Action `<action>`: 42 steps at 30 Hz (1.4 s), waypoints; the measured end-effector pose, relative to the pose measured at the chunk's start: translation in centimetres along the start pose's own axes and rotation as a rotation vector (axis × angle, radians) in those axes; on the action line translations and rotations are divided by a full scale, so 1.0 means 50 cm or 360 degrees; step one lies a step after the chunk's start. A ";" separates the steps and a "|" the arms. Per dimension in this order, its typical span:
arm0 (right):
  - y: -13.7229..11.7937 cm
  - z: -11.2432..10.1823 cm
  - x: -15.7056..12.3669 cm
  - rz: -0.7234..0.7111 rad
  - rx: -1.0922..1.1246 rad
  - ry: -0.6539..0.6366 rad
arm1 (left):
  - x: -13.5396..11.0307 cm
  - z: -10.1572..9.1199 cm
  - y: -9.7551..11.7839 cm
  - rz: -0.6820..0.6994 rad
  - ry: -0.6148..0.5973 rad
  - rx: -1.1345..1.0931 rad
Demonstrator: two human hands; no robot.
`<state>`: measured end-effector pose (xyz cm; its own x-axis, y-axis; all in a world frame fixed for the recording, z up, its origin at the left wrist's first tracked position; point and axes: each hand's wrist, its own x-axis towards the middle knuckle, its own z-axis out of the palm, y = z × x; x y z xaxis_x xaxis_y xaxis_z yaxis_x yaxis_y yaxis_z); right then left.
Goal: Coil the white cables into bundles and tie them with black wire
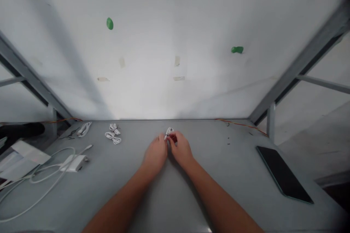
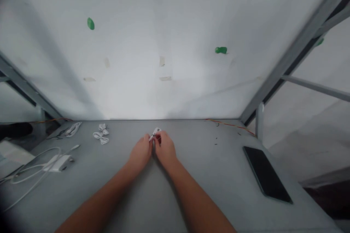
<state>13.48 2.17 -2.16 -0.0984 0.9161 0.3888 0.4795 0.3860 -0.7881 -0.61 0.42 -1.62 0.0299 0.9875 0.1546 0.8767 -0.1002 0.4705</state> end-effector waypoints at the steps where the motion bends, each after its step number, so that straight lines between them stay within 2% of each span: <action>1: 0.001 0.002 0.001 0.0020 0.0031 0.0023 | -0.001 0.002 0.000 0.0037 0.0003 -0.0010; 6: 0.013 0.005 0.006 0.0152 0.0154 0.0068 | -0.003 0.006 -0.002 0.0111 0.0008 0.0050; 10: 0.018 -0.001 0.010 0.0160 0.0143 0.0007 | -0.004 0.006 -0.006 0.0235 -0.0003 0.0093; 17: 0.001 -0.028 0.015 -0.0032 -0.0063 -0.0105 | -0.001 -0.002 -0.014 0.0406 -0.0024 0.0092; 20: -0.009 -0.042 0.017 -0.0090 -0.0157 -0.0131 | 0.000 -0.006 -0.014 0.0371 0.0040 -0.0178; 24: -0.010 -0.045 0.017 -0.0101 -0.0099 -0.0030 | 0.003 -0.012 -0.006 0.0181 0.0257 -0.0941; 27: -0.003 -0.037 0.016 -0.0021 0.0079 0.0006 | 0.000 -0.016 0.002 0.0263 0.0387 -0.1225; 29: 0.004 -0.030 0.017 0.0068 0.0230 0.0001 | -0.005 -0.020 0.004 0.0368 0.0311 -0.1262; 31: 0.011 -0.026 0.017 0.0150 0.0362 -0.0021 | -0.011 -0.027 0.002 0.0444 0.0120 -0.1244; 34: 0.021 -0.023 0.019 0.0240 0.0509 -0.0080 | -0.015 -0.040 -0.006 0.0443 -0.0158 -0.1235; 36: 0.024 -0.023 0.020 0.0282 0.0571 -0.0124 | -0.013 -0.047 -0.010 0.0448 -0.0252 -0.1266; 38: 0.022 -0.026 0.020 0.0287 0.0572 -0.0162 | -0.008 -0.048 -0.011 0.0460 -0.0261 -0.1307; 42: 0.001 -0.029 0.011 0.0172 0.0416 -0.0211 | 0.002 -0.032 -0.006 0.0294 -0.0080 -0.1399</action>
<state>14.74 2.53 -1.30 -0.1801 0.9528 0.2443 0.2544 0.2850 -0.9241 -1.63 0.37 -0.34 0.1730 0.9485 0.2654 0.1725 -0.2945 0.9400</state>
